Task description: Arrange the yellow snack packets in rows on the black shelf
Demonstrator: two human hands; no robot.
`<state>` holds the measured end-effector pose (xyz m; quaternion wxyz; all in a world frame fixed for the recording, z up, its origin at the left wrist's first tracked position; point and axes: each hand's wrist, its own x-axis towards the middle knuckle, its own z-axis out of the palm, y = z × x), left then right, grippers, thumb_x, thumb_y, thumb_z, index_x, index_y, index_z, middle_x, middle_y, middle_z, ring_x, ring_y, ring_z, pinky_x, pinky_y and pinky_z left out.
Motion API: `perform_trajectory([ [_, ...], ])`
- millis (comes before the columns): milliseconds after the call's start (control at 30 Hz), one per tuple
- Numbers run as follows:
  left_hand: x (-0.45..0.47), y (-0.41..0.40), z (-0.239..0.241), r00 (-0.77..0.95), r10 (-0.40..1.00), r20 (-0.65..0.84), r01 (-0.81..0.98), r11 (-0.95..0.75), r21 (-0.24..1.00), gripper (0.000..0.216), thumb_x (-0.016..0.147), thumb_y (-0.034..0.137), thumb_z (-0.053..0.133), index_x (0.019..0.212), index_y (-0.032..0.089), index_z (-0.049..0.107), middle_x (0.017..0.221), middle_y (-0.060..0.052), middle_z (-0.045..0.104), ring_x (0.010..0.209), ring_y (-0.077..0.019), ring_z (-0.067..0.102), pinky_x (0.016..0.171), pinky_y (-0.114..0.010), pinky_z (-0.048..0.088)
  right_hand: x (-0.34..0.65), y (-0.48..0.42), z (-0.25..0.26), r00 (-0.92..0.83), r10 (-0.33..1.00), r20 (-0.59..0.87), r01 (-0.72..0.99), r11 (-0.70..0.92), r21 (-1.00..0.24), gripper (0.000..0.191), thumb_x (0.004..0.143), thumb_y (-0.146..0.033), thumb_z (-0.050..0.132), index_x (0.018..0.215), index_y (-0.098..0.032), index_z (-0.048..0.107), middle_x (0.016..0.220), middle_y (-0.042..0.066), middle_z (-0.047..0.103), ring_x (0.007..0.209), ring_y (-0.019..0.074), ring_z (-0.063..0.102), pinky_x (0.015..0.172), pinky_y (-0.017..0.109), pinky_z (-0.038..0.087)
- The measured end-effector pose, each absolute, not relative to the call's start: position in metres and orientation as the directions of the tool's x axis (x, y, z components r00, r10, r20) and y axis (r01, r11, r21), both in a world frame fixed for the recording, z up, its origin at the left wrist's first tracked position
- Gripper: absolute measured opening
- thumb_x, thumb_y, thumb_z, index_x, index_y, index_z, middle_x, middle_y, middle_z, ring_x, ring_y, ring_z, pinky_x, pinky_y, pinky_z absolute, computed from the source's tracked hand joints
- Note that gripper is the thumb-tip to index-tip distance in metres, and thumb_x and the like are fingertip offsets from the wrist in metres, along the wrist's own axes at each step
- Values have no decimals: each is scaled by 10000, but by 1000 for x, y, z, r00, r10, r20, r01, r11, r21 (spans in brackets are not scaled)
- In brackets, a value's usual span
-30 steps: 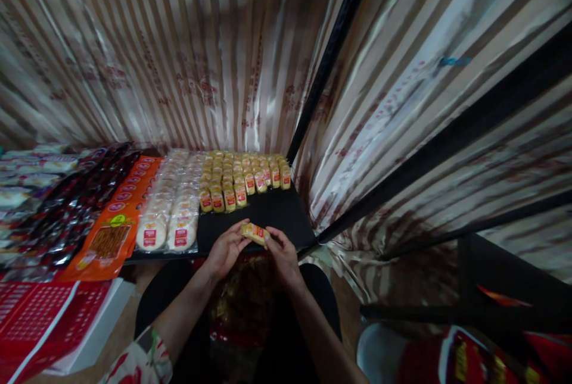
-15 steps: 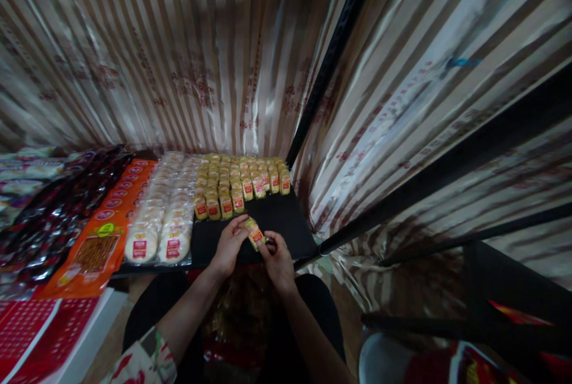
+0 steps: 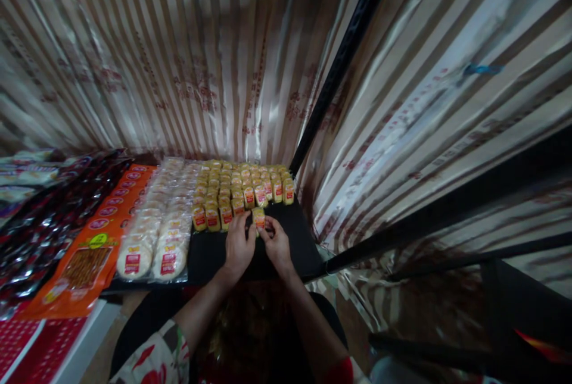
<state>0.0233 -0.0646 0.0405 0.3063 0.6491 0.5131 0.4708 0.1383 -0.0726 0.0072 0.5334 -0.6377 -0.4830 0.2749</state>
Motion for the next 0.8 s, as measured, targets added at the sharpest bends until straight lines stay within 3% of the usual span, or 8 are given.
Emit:
perform_trajectory([
  [100,20,-68,34,144,893,426,551,-430,715,384,792,119,416,1139,172,571,1217,-109,557,1180,-252,451,1024,-437,360,135,-55,6,441,885,147,258,31,-966,278,727,-295,563,988,-198,567,934,59,656,825,176,619,726,314,512],
  [233,17,-66,17,318,842,435,608,-533,588,522,741,46,386,1228,178,519,1293,-85,519,1252,-255,381,1062,-451,317,129,-37,9,480,866,142,256,16,-967,277,710,-306,570,962,-197,535,891,58,651,801,177,623,701,306,509],
  [433,19,-59,1,336,849,408,649,-523,552,556,750,60,369,1297,120,447,1335,-128,477,1288,-261,349,1078,-446,289,123,-26,11,477,860,179,414,-40,-909,162,726,-303,539,852,-201,539,798,35,622,718,175,602,692,310,489],
  [600,21,-59,-1,309,863,400,687,-493,533,519,778,102,383,1291,115,458,1336,-136,475,1271,-278,370,1057,-442,303,121,-25,3,456,839,296,526,15,-850,192,762,-300,496,872,-174,590,906,84,585,806,188,563,724,312,477],
  [700,22,-59,-3,328,863,385,733,-489,473,506,792,109,381,1292,127,459,1318,-131,497,1235,-283,410,1017,-438,337,120,-24,-3,472,832,291,523,1,-852,228,781,-286,472,942,-165,581,900,81,582,791,183,558,736,320,471],
  [800,23,-59,-2,348,861,370,777,-486,400,479,805,122,387,1275,121,479,1312,-139,500,1206,-296,432,965,-432,367,121,-24,-6,441,846,299,539,17,-842,173,779,-272,478,873,-180,590,840,56,577,749,174,552,721,310,469],
])
